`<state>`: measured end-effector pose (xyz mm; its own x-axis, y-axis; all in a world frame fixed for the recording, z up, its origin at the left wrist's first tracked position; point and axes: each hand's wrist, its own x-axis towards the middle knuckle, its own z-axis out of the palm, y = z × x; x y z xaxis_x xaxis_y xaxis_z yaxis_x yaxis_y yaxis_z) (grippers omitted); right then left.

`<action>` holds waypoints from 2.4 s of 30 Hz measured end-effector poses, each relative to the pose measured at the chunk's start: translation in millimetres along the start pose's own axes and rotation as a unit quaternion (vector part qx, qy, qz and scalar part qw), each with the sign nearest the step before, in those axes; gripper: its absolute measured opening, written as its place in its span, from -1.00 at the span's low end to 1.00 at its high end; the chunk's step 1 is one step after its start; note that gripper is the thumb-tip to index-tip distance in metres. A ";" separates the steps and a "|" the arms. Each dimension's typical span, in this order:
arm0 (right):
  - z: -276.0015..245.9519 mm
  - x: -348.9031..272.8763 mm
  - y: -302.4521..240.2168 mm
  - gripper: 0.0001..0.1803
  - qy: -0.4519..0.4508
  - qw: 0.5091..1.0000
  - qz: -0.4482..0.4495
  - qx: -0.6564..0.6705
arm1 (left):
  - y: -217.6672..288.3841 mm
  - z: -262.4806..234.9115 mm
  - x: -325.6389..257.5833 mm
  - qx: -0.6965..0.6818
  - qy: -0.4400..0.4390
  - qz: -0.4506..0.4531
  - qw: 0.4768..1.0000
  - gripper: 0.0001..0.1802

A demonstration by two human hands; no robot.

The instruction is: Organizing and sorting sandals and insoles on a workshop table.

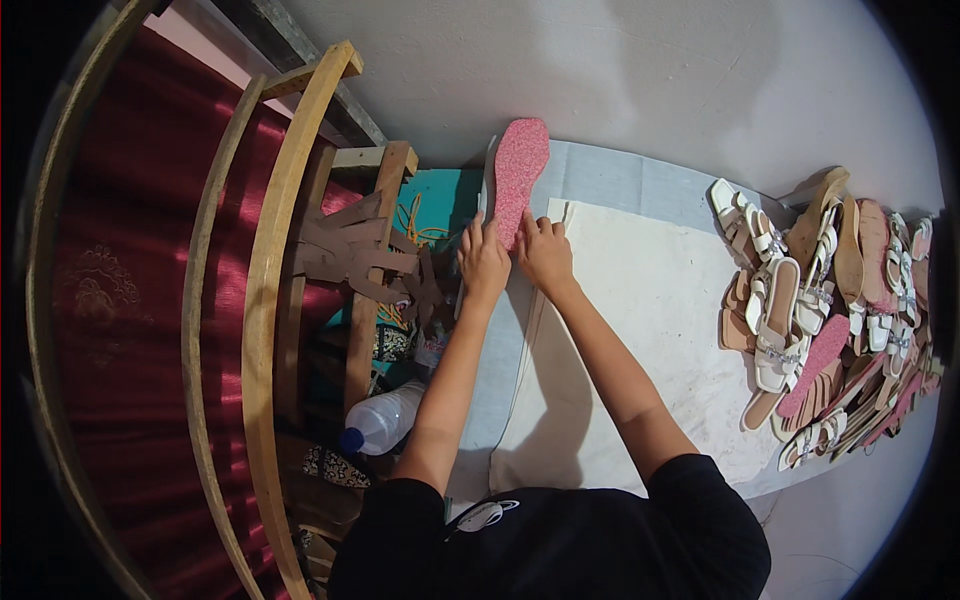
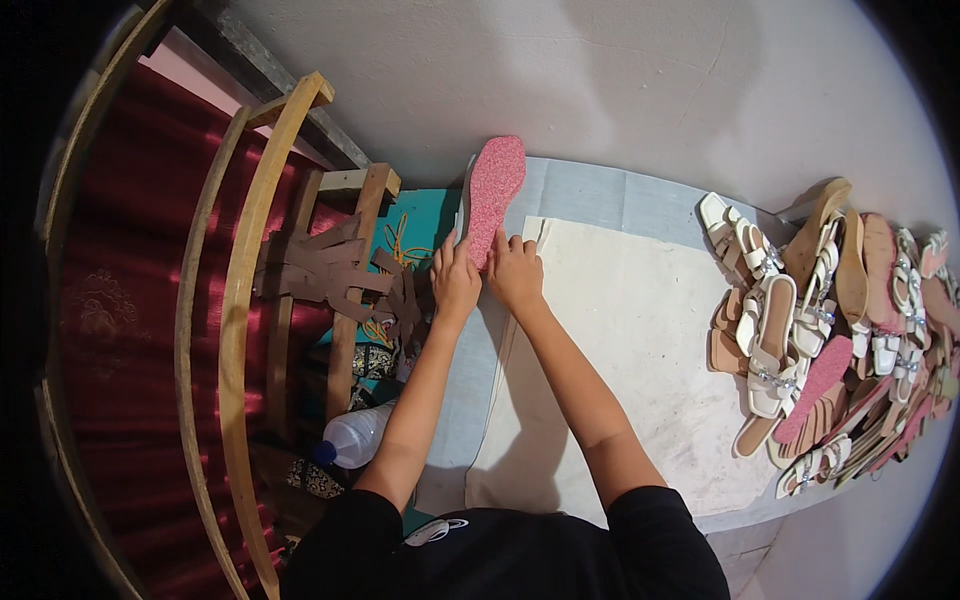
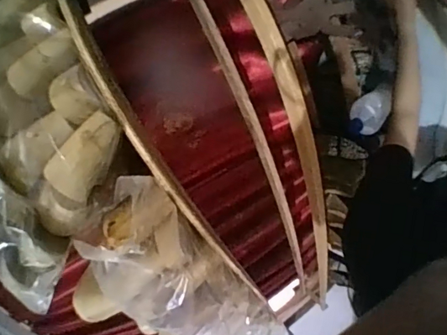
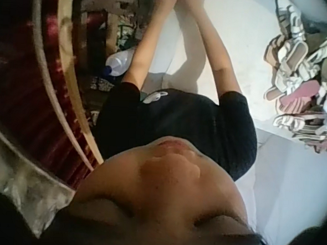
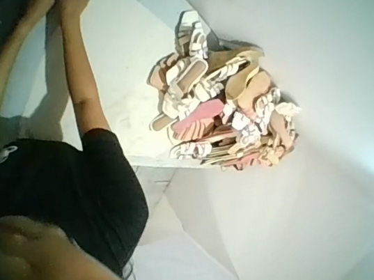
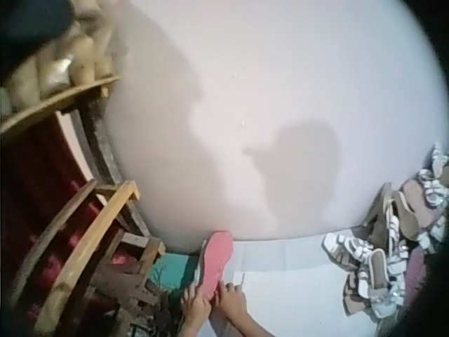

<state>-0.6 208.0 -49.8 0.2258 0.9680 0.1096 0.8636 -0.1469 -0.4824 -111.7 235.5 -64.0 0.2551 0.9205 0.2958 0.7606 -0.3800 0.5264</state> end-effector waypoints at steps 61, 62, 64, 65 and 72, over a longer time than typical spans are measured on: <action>-285.4 -505.0 389.2 -0.49 0.260 0.949 0.148 0.099 | 526.6 197.9 -321.2 -0.187 -0.146 0.128 0.963 -0.01; -285.9 -503.3 392.9 -0.49 0.260 0.949 0.145 0.101 | 527.3 198.6 -320.5 -0.184 -0.143 0.128 0.964 -0.01; -288.9 -498.0 394.9 -0.48 0.249 0.952 0.135 0.116 | 525.3 198.8 -320.3 -0.175 -0.146 0.138 0.964 -0.03; -290.0 -493.9 395.7 -0.48 0.249 0.952 0.133 0.119 | 523.2 198.4 -319.9 -0.172 -0.144 0.137 0.965 -0.03; -298.8 -471.3 394.3 -0.53 0.218 0.956 0.084 0.175 | 510.3 189.3 -333.7 -0.240 -0.171 0.166 0.941 -0.21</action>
<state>368.2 -366.9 -32.0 0.5809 0.7485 0.3198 0.6116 -0.1420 -0.7784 304.3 -248.5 -45.0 0.6706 0.6881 0.2773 0.2683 -0.5734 0.7741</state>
